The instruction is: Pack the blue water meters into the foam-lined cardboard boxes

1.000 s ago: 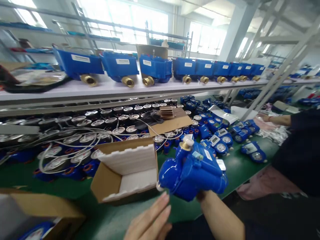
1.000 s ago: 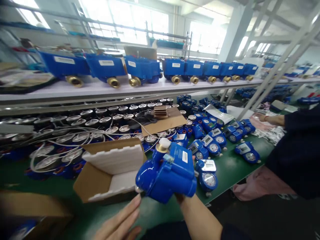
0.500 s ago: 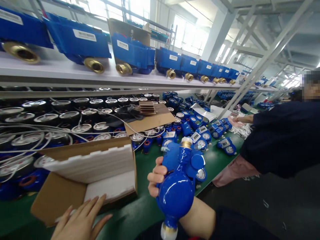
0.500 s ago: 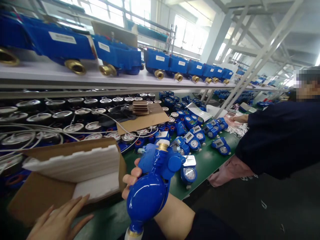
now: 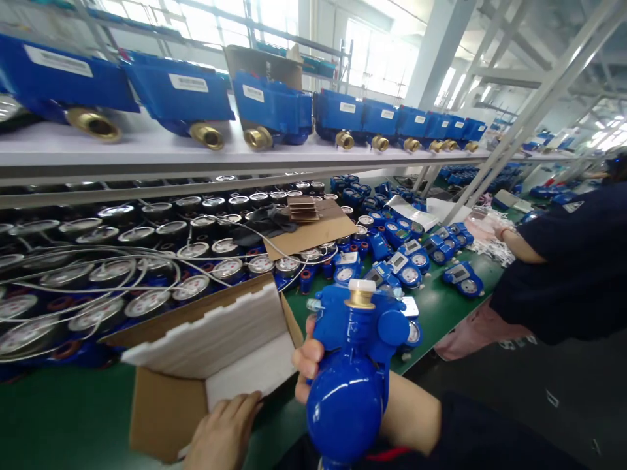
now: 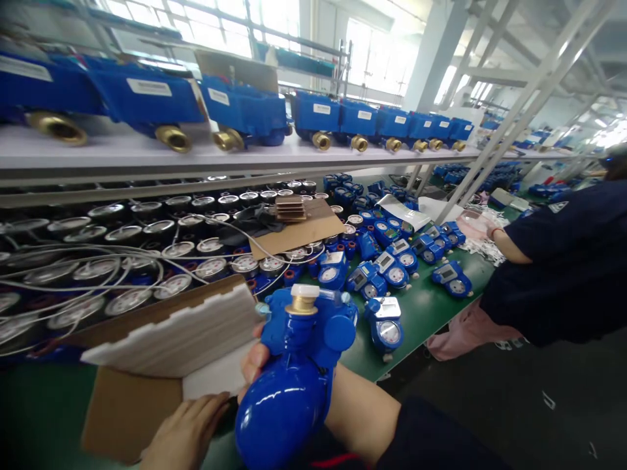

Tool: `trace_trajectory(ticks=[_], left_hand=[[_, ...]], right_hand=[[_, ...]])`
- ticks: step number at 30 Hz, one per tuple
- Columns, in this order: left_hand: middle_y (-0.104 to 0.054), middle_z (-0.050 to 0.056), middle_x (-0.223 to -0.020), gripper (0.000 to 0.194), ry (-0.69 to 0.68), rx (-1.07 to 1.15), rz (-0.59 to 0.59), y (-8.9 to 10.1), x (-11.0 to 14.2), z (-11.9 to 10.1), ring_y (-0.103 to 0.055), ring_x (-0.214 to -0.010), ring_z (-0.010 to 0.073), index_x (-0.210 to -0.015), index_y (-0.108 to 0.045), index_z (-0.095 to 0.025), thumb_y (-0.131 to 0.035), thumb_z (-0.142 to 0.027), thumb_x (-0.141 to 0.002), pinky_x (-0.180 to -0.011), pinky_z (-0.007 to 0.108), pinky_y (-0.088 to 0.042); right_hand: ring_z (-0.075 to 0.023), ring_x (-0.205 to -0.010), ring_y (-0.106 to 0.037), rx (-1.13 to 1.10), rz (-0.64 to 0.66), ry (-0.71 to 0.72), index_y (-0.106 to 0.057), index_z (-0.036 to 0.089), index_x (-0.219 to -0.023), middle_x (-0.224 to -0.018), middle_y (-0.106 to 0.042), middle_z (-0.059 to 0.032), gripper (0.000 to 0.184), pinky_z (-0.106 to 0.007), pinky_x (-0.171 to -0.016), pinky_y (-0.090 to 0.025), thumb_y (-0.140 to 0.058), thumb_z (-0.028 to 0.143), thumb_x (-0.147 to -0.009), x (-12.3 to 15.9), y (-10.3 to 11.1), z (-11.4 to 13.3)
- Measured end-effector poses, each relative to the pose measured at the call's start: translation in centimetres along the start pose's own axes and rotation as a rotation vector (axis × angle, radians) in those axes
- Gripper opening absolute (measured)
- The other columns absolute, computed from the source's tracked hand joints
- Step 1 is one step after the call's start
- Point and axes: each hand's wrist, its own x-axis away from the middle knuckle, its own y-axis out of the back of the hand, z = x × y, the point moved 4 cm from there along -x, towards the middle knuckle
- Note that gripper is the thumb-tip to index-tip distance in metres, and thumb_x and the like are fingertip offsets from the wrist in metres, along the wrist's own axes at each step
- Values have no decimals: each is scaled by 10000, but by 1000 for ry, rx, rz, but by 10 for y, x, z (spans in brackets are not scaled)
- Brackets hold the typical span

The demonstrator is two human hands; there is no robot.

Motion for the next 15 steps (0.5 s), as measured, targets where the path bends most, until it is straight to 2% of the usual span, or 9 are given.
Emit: trace_trajectory(ticks=[5, 8, 11, 13, 15], left_hand=[[-641, 32, -1126, 342, -42, 70, -13, -11, 25, -18, -558, -1004, 209, -1184, -613, -263, -378, -313, -940, -900, 365, -459], [-618, 46, -1147, 343, -22, 41, -131, -9, 38, -21, -554, -1009, 205, -1232, -572, -254, -400, -241, -935, -892, 360, -459], [-617, 65, -1115, 305, 8, -4, -259, -5, 50, -26, -550, -972, 223, -1191, -588, -217, -449, -266, -924, -852, 387, -456], [-623, 68, -1093, 276, 18, -10, -337, -2, 59, -32, -547, -958, 231, -1155, -599, -191, -481, -231, -908, -827, 389, -458], [-632, 71, -1065, 276, 11, 15, -402, 1, 68, -39, -548, -950, 228, -1128, -603, -162, -501, -121, -874, -825, 380, -462]], right_hand=[[-149, -668, -499, 0, -2, -69, -626, 274, -942, -735, -549, -16, 404, -264, -530, -433, -562, 615, -735, -1, 2, -11], [-143, -654, -504, -6, -29, -79, -620, 273, -941, -709, -528, 4, 423, -256, -504, -434, -603, 621, -700, -6, 2, -16], [-144, -679, -512, 47, -51, -74, -596, 286, -961, -735, -530, 10, 400, -260, -524, -447, -574, 613, -732, -11, 1, -17], [-149, -730, -526, 202, -88, -58, -583, 298, -976, -779, -543, 8, 433, -285, -589, -470, -520, 658, -745, -17, 2, -12], [-170, -795, -547, 534, -137, -102, -584, 286, -973, -836, -571, -10, 507, -335, -673, -487, -433, 720, -759, -28, 4, -7]])
